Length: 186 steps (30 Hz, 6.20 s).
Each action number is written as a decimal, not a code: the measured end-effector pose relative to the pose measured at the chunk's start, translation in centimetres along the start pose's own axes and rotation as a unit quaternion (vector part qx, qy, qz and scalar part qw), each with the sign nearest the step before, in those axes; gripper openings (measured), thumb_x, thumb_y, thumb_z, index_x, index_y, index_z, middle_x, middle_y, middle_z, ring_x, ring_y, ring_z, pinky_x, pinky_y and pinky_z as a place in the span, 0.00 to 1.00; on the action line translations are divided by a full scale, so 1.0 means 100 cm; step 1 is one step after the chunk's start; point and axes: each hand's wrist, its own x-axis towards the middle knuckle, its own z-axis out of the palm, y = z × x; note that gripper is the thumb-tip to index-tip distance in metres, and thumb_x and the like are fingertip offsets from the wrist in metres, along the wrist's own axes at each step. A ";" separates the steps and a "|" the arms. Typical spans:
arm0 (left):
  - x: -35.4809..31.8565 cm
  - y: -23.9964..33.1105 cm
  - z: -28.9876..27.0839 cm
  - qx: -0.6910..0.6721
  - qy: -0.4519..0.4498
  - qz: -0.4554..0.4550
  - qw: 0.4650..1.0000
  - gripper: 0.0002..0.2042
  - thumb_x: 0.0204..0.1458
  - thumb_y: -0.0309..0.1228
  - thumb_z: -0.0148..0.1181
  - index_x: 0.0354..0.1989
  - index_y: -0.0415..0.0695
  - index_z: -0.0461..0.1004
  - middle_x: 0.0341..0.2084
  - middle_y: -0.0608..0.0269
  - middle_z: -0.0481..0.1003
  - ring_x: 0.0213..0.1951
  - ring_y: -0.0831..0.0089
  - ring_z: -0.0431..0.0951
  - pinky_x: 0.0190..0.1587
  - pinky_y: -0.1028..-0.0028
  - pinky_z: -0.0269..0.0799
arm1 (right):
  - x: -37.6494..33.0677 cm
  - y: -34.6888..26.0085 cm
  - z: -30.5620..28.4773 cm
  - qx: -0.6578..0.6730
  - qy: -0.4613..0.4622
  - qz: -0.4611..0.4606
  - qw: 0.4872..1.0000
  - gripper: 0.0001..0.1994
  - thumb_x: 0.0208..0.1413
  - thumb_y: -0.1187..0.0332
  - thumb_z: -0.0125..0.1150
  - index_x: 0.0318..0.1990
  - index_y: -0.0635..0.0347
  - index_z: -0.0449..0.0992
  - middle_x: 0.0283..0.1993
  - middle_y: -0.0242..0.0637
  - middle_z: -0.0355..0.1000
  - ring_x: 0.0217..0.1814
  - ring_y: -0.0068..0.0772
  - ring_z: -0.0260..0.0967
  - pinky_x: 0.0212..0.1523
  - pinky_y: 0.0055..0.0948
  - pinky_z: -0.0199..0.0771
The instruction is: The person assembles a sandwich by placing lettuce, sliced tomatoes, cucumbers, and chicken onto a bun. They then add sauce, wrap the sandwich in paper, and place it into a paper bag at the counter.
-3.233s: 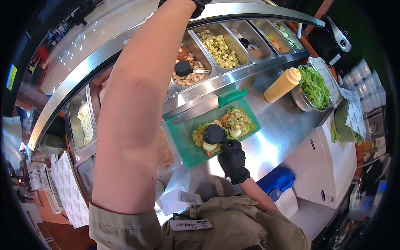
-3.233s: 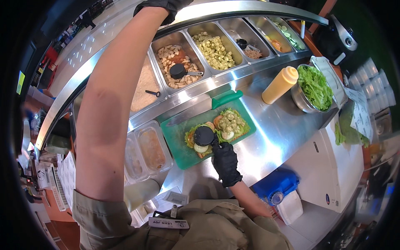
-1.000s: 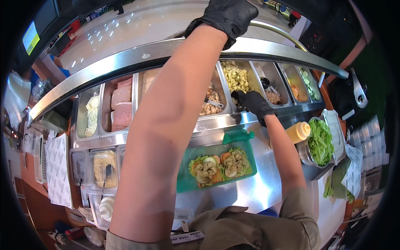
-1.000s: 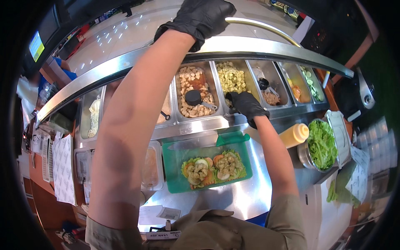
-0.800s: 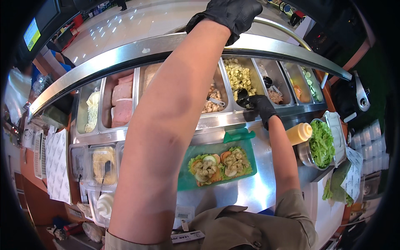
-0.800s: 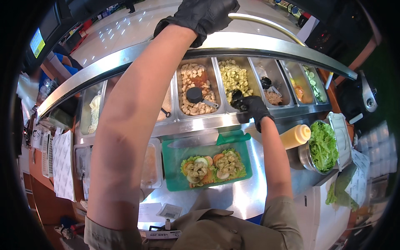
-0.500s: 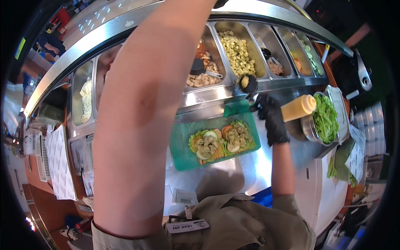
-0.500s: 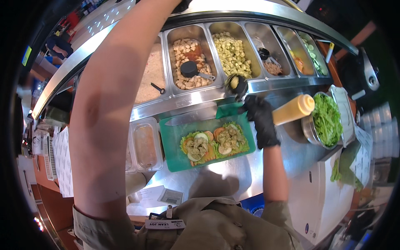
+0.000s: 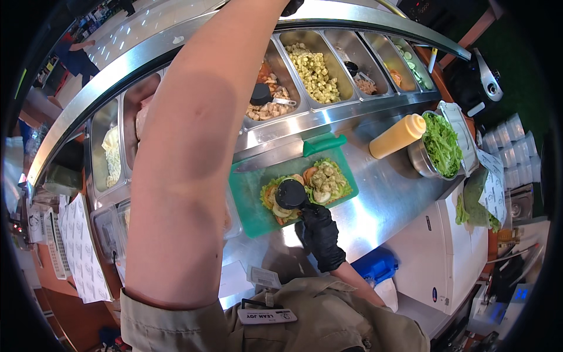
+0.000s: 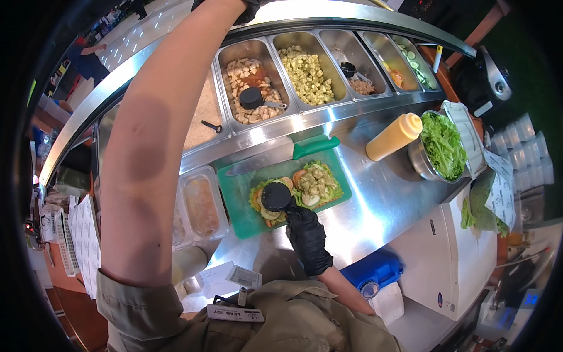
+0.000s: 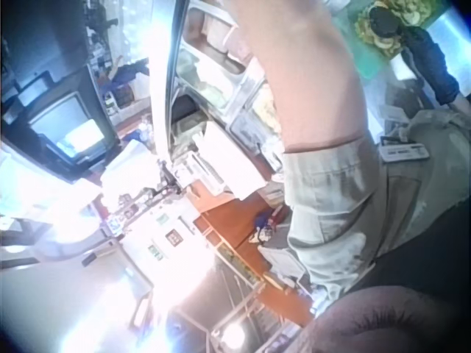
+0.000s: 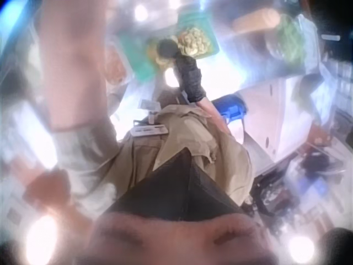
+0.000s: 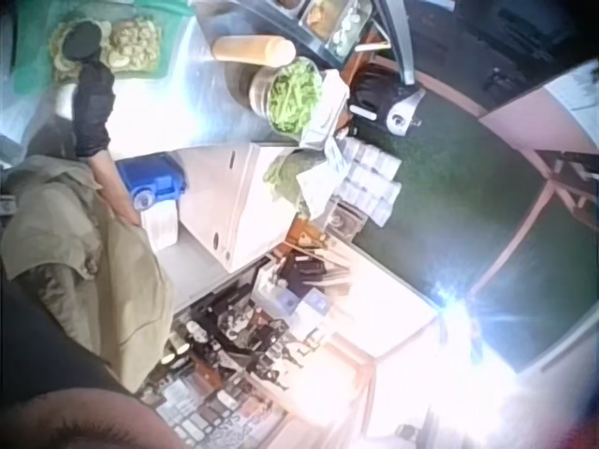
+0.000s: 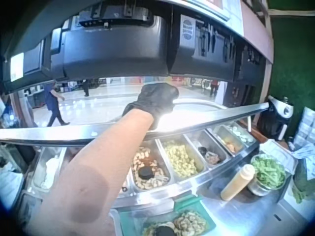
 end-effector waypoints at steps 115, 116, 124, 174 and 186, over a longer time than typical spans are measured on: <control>-0.266 0.163 -0.058 -0.641 0.048 -0.287 0.711 0.37 0.21 0.24 0.74 0.49 0.39 0.68 0.41 0.60 0.74 0.42 0.75 0.72 0.47 0.72 0.69 | 0.091 -0.053 -0.107 0.581 -0.100 -0.043 0.807 0.35 0.36 0.88 0.61 0.56 0.61 0.57 0.49 0.41 0.65 0.50 0.34 0.66 0.48 0.29 0.72; -0.267 0.163 -0.054 -0.638 0.036 -0.303 0.707 0.36 0.21 0.24 0.74 0.48 0.39 0.68 0.41 0.60 0.74 0.42 0.75 0.72 0.47 0.73 0.69 | 0.091 -0.052 -0.105 0.584 -0.098 -0.034 0.805 0.35 0.36 0.88 0.61 0.56 0.61 0.57 0.49 0.41 0.65 0.50 0.34 0.66 0.48 0.29 0.72; -0.257 0.142 -0.057 -0.596 0.042 -0.283 0.750 0.34 0.22 0.23 0.74 0.47 0.39 0.70 0.38 0.60 0.76 0.39 0.76 0.74 0.45 0.73 0.71 | 0.113 -0.063 -0.092 0.589 -0.056 -0.018 0.806 0.32 0.36 0.88 0.61 0.54 0.64 0.60 0.47 0.40 0.66 0.46 0.33 0.68 0.44 0.27 0.73; -0.195 0.198 -0.028 -0.625 0.062 -0.228 0.744 0.25 0.21 0.23 0.74 0.35 0.38 0.75 0.31 0.62 0.78 0.34 0.77 0.76 0.39 0.73 0.74 | 0.126 0.000 -0.153 0.713 0.035 0.059 0.698 0.33 0.31 0.80 0.71 0.51 0.64 0.63 0.46 0.37 0.68 0.46 0.31 0.67 0.46 0.30 0.71; -0.174 0.201 -0.024 -0.641 0.069 -0.239 0.726 0.24 0.21 0.26 0.75 0.34 0.38 0.76 0.29 0.61 0.78 0.33 0.77 0.77 0.37 0.74 0.73 | 0.132 0.010 -0.165 0.533 0.061 -0.047 0.842 0.37 0.30 0.79 0.71 0.54 0.64 0.60 0.51 0.39 0.65 0.50 0.30 0.65 0.47 0.30 0.70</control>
